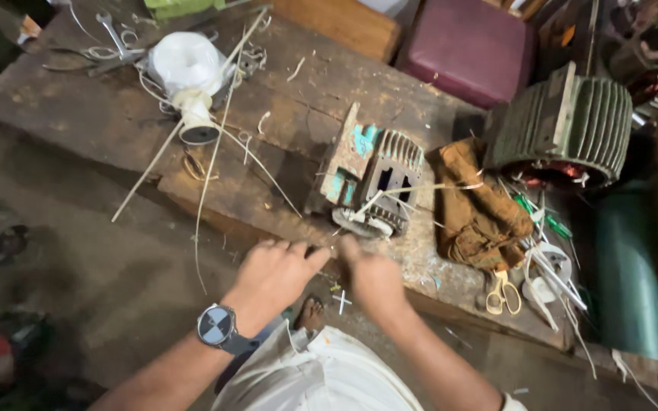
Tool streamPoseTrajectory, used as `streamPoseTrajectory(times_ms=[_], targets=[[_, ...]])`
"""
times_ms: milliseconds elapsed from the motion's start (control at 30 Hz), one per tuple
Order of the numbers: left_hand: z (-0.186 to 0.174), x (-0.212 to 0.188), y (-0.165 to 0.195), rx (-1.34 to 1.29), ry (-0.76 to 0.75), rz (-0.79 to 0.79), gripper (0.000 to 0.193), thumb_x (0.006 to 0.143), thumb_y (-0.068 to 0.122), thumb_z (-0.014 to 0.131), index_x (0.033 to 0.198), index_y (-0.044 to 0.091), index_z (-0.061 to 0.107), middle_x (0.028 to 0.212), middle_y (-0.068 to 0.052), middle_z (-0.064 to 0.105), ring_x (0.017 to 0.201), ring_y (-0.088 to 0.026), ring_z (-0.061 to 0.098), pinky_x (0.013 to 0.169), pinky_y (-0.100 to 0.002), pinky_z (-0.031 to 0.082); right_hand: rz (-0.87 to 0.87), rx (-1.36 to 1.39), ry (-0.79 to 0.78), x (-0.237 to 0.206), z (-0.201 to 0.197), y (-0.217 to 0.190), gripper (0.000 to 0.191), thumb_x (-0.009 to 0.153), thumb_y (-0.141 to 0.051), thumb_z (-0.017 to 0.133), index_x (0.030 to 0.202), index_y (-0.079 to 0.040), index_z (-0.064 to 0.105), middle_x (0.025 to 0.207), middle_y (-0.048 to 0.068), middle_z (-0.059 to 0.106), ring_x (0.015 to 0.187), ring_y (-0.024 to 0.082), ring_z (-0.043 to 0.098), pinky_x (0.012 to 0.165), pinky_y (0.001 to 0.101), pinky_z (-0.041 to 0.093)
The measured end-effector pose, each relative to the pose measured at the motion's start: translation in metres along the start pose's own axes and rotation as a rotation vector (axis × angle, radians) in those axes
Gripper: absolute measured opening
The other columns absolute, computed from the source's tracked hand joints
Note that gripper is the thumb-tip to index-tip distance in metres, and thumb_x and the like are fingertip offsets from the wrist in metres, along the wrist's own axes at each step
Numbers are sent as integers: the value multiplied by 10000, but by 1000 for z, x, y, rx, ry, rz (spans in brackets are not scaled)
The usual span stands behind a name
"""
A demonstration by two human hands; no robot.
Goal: The person cuts and trims white insulating strips at a workbench, then moves a motor housing aside and wipes the bench with a cloth. They then work on a motor stator with copper windings, using a knife to trim and adjust material around the windings and repositioning the stator on the bench.
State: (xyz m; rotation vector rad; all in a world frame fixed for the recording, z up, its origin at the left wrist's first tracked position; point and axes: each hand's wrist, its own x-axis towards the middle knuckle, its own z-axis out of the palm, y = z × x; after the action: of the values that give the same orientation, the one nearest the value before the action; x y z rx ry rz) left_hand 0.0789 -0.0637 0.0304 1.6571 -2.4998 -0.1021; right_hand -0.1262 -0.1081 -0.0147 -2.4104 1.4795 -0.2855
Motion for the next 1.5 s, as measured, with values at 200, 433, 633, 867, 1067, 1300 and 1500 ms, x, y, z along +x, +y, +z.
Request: streamPoseTrajectory(times_ms=[200, 433, 633, 867, 1067, 1300, 1500], targets=[[5, -4, 0, -38, 148, -19, 190, 828, 135, 592, 1005, 179, 646, 808, -50, 689, 813, -244, 704, 703, -402, 535, 11, -17, 191, -3, 8, 8, 177, 952, -216, 654, 988, -84, 542, 710, 205, 677, 641, 455, 654, 576, 569, 493], [1, -5, 5, -152, 209, -56, 254, 819, 103, 577, 1064, 134, 635, 798, -48, 675, 803, -249, 692, 688, -391, 535, -54, 260, 93, -6, 13, 6, 179, 864, -113, 675, 991, -77, 554, 784, 203, 669, 732, 451, 657, 603, 530, 507], [6, -7, 11, -51, 129, -48, 108, 839, 148, 593, 946, 143, 610, 766, -42, 671, 808, -247, 687, 696, -396, 531, -141, 185, 58, -6, 6, 8, 483, 746, -120, 749, 1186, -19, 577, 883, 268, 676, 810, 476, 653, 712, 542, 532], [21, -5, 22, -89, 22, -121, 124, 896, 178, 599, 1013, 143, 621, 784, -71, 715, 767, -270, 688, 724, -412, 530, -13, 8, -222, -13, 6, 12, 597, 821, -75, 692, 1396, -120, 537, 920, 249, 713, 817, 431, 708, 729, 510, 559], [13, 2, 15, -1112, 88, -436, 51, 990, 182, 589, 1010, 142, 565, 848, -89, 726, 694, -248, 766, 620, -393, 532, 120, 108, 37, -1, -57, 12, 173, 970, -223, 651, 1087, -108, 595, 768, 176, 730, 696, 405, 712, 614, 526, 538], [-14, -6, 0, 57, -15, 27, 260, 862, 157, 583, 1098, 248, 642, 800, -74, 689, 554, -248, 695, 565, -389, 552, -283, -241, -7, -6, -48, -17, 388, 811, -95, 651, 1193, -86, 581, 763, 165, 705, 622, 382, 695, 512, 500, 531], [-4, -4, 5, 101, -43, 27, 282, 881, 174, 579, 1144, 252, 643, 774, -67, 674, 589, -231, 707, 625, -386, 558, -33, -91, -55, -10, -14, 4, 381, 840, -169, 694, 1196, -100, 576, 725, 180, 703, 582, 410, 679, 509, 530, 522]])
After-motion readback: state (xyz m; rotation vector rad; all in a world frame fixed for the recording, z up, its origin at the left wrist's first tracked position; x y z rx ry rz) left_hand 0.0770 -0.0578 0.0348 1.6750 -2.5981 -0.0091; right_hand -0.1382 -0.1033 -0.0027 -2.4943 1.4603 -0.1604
